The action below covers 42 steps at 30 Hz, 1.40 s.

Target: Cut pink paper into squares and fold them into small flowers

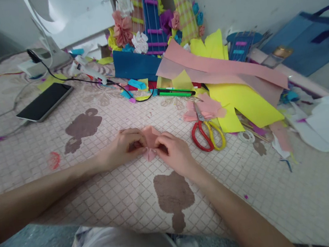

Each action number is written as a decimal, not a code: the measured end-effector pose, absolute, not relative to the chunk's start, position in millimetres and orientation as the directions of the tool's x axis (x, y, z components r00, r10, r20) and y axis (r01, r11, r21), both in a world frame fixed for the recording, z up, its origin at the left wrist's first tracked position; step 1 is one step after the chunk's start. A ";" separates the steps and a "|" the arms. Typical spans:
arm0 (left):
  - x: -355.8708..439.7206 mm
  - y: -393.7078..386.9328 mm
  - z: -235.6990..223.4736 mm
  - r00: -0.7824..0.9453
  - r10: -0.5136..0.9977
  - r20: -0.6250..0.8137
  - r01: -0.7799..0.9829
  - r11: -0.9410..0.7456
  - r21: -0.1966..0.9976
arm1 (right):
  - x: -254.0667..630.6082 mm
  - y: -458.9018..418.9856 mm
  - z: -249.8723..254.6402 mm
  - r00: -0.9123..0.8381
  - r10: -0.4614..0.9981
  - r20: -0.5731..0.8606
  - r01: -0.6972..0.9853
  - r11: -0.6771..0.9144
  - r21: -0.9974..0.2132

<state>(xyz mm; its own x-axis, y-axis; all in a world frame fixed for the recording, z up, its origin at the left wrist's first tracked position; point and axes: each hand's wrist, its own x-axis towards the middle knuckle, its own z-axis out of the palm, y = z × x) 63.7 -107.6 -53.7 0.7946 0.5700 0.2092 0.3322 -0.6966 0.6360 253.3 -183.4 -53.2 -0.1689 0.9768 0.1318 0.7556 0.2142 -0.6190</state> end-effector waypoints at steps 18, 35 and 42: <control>65.2 -108.9 -59.4 0.760 0.607 0.233 0.340 -0.676 0.654 | 249.6 -185.6 -57.6 -0.135 0.977 0.166 0.800 0.206 -0.564; 65.2 -113.6 -62.0 0.740 0.640 0.207 0.414 -0.675 0.610 | 248.4 -187.4 -57.6 -0.128 0.975 0.181 0.809 0.208 -0.550; 61.4 -115.0 -59.1 0.785 0.589 0.192 0.415 -0.730 0.542 | 247.7 -191.1 -55.5 -0.180 0.972 0.155 0.838 0.233 -0.493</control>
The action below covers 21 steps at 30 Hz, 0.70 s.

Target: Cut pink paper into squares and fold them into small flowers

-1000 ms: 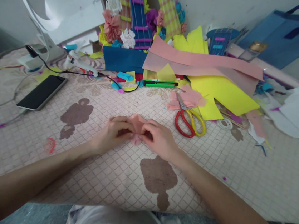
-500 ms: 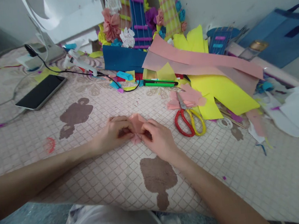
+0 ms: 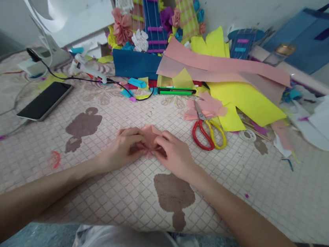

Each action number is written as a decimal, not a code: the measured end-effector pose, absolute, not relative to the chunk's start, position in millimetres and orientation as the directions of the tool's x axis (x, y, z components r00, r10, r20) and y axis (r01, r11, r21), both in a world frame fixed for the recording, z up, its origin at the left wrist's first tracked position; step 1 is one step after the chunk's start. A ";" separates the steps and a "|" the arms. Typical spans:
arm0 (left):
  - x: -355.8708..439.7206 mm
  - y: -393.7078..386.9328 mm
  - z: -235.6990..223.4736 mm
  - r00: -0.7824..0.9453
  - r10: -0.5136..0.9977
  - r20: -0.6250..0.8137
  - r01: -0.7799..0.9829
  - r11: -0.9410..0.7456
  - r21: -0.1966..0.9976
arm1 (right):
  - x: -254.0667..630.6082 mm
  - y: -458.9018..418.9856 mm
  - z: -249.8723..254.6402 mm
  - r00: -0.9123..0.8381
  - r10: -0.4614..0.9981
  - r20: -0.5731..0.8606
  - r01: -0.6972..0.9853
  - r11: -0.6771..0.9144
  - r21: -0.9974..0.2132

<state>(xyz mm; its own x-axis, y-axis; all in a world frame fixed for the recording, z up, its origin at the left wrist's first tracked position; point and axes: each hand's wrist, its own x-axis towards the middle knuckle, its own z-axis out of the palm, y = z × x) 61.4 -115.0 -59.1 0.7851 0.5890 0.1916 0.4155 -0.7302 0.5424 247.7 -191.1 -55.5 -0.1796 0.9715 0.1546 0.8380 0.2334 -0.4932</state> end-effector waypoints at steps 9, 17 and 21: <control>59.6 -120.1 -52.4 0.808 0.567 0.161 0.437 -0.759 0.482 | 244.8 -195.8 -46.1 -0.212 0.972 0.102 0.857 0.235 -0.459; 57.6 -116.2 -50.9 0.819 0.558 0.135 0.423 -0.746 0.514 | 239.3 -194.0 -51.9 -0.142 0.980 0.136 0.879 0.188 -0.437; 59.6 -113.5 -52.9 0.795 0.580 0.176 0.360 -0.685 0.634 | 232.7 -194.0 -55.9 -0.119 0.982 0.149 0.930 0.162 -0.329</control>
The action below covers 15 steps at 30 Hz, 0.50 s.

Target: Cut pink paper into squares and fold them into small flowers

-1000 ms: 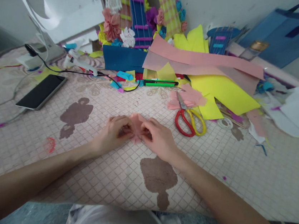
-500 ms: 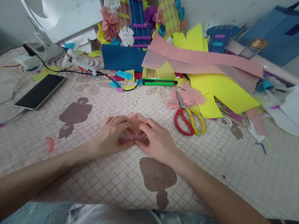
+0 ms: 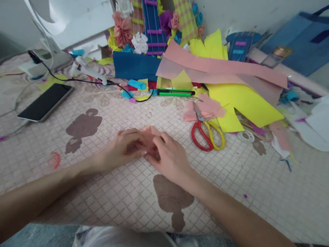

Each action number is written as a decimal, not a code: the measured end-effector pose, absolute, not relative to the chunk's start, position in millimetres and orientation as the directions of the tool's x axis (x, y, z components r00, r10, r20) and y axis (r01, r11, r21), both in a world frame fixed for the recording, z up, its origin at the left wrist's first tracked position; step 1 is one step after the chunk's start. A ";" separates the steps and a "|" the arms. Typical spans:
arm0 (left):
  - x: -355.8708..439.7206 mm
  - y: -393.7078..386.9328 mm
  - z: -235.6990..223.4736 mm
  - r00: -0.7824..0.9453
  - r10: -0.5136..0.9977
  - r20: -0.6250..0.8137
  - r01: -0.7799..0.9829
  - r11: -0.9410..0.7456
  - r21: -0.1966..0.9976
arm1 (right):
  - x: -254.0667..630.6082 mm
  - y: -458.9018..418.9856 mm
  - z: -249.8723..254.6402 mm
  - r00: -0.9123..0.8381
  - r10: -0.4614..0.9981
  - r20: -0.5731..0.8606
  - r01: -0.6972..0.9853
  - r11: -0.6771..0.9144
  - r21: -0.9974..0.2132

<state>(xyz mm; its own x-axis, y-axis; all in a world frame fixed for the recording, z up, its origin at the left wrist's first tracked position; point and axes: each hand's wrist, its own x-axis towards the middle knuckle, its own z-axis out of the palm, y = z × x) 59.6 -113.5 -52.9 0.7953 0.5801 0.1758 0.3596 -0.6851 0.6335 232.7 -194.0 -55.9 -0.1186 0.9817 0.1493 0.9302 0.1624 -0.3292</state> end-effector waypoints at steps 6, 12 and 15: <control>53.8 -113.1 -59.9 0.644 0.671 0.367 0.470 -0.726 0.502 | 233.8 -193.9 -57.1 -0.110 0.979 0.172 0.930 0.163 -0.331; 52.6 -120.3 -54.0 0.795 0.468 0.387 0.274 -0.845 0.460 | 233.9 -194.4 -59.1 -0.108 0.974 0.200 0.919 0.175 -0.353; 60.5 -123.9 -53.4 0.875 0.324 0.360 0.065 -0.816 0.574 | 235.6 -193.8 -60.0 -0.093 0.975 0.201 0.896 0.170 -0.411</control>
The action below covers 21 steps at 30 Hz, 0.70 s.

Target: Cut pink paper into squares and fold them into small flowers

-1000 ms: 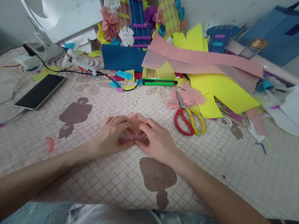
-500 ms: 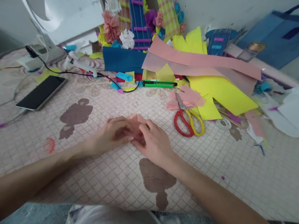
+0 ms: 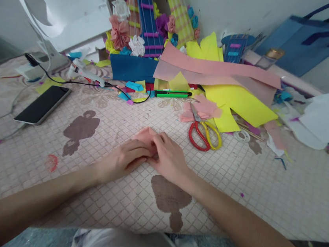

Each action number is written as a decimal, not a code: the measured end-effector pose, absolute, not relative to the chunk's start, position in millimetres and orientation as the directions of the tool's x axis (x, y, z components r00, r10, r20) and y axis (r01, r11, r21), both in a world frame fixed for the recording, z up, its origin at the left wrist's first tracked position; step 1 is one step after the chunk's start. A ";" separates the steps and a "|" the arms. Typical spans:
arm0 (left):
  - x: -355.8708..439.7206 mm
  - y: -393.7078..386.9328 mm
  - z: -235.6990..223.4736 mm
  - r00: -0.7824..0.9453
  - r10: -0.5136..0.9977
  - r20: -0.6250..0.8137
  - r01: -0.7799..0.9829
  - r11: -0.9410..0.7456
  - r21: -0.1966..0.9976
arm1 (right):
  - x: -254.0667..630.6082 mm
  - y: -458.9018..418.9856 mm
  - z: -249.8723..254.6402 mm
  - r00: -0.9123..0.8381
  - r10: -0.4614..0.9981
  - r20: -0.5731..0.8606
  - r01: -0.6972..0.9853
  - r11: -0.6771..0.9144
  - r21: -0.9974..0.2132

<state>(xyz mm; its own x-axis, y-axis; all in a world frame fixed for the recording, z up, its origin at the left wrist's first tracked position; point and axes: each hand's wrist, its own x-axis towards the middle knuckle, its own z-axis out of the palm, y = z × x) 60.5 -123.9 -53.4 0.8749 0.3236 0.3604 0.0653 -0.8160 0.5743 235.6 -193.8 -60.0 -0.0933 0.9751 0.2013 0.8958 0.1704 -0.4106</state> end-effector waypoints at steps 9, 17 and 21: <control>62.7 -120.5 -56.4 0.889 0.354 0.291 0.104 -0.774 0.624 | 266.3 -184.5 -56.9 0.004 0.984 0.178 0.820 0.099 -0.564; 60.0 -123.5 -57.3 0.875 0.378 0.303 0.109 -0.764 0.636 | 274.1 -180.6 -58.2 0.013 0.979 0.205 0.740 0.128 -0.660; 57.0 -121.3 -51.7 0.772 0.454 0.446 0.072 -0.758 0.648 | 271.9 -179.1 -56.7 -0.055 0.959 0.278 0.751 0.223 -0.621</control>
<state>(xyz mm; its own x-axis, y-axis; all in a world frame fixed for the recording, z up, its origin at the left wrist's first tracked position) 57.0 -121.3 -51.7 0.7717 0.4536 0.4459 0.0715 -0.7585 0.6478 271.9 -179.1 -56.7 -0.0547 0.9592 0.2775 0.7512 0.2227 -0.6214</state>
